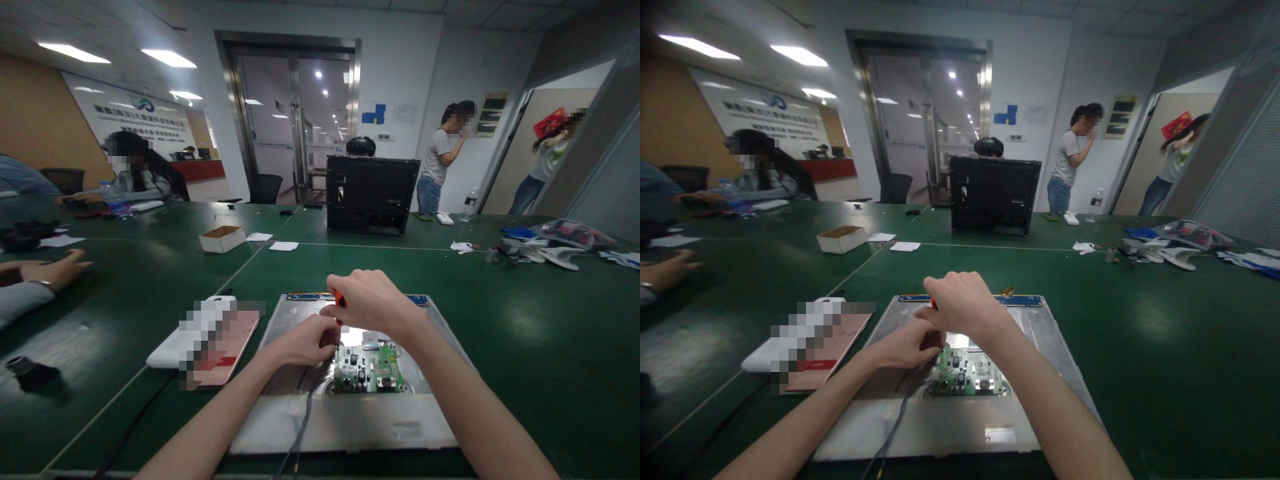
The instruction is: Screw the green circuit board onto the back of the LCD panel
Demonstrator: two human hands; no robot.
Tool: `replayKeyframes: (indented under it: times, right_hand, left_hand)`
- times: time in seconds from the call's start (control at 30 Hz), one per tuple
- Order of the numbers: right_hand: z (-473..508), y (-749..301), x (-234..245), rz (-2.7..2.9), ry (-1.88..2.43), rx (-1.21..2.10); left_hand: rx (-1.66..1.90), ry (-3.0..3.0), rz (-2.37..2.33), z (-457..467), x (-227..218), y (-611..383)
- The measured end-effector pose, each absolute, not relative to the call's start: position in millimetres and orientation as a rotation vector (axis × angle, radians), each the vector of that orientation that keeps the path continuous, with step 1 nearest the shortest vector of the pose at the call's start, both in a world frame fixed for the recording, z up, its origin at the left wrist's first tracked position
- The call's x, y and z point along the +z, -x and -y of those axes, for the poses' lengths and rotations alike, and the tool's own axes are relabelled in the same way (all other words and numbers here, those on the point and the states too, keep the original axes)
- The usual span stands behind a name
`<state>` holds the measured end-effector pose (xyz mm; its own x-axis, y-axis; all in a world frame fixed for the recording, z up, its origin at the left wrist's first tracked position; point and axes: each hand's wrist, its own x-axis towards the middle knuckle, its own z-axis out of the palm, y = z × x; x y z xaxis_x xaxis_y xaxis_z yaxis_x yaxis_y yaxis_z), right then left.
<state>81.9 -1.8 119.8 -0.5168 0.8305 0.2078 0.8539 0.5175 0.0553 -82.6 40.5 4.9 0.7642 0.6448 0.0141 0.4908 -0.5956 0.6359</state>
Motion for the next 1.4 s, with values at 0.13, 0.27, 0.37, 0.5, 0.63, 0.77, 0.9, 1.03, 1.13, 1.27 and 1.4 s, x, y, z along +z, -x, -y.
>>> replayKeyframes:
  times: [0.13, 0.27, 0.37, 0.5, 0.63, 0.77, 0.9, 1.03, 1.13, 1.27, 1.4]
  right_hand:
    - [0.3, -84.3, 118.6, 2.616, 1.42, -0.198]
    - [1.9, -86.8, 120.1, 2.637, 1.339, -0.147]
    - [0.7, -85.5, 121.0, 2.607, 1.43, -0.14]
    - [-0.3, -84.2, 120.8, 2.608, 1.426, -0.13]
    - [1.8, -85.5, 119.8, 2.629, 1.358, -0.138]
    - [0.4, -83.6, 118.4, 2.607, 1.417, -0.16]
    - [-0.2, -81.8, 117.9, 2.605, 1.402, -0.194]
    - [2.2, -81.8, 118.7, 2.613, 1.358, -0.21]
    - [1.4, -80.9, 118.5, 2.599, 1.426, -0.229]
    - [-1.7, -80.1, 115.7, 2.578, 1.404, -0.269]
    - [-3.2, -80.6, 113.3, 2.566, 1.382, -0.265]
  left_hand:
    - [0.327, -2.317, -0.854, -41.3, 2.9, 83.1]
    - [0.336, -2.318, -0.845, -39.0, 6.2, 82.8]
    - [0.348, -2.327, -0.85, -37.5, 8.6, 82.1]
    - [0.359, -2.322, -0.837, -38.5, 6.7, 82.3]
    - [0.345, -2.332, -0.833, -38.8, 6.3, 82.5]
    - [0.329, -2.359, -0.9, -36.2, 9.9, 81.4]
    - [0.35, -2.354, -0.859, -36.6, 9.0, 81.3]
    - [0.35, -2.359, -0.834, -38.6, 5.7, 81.7]
    - [0.334, -2.347, -0.866, -38.0, 5.3, 81.5]
    - [0.329, -2.329, -0.883, -37.5, 5.5, 81.3]
    - [0.321, -2.352, -0.873, -39.1, 4.2, 81.7]
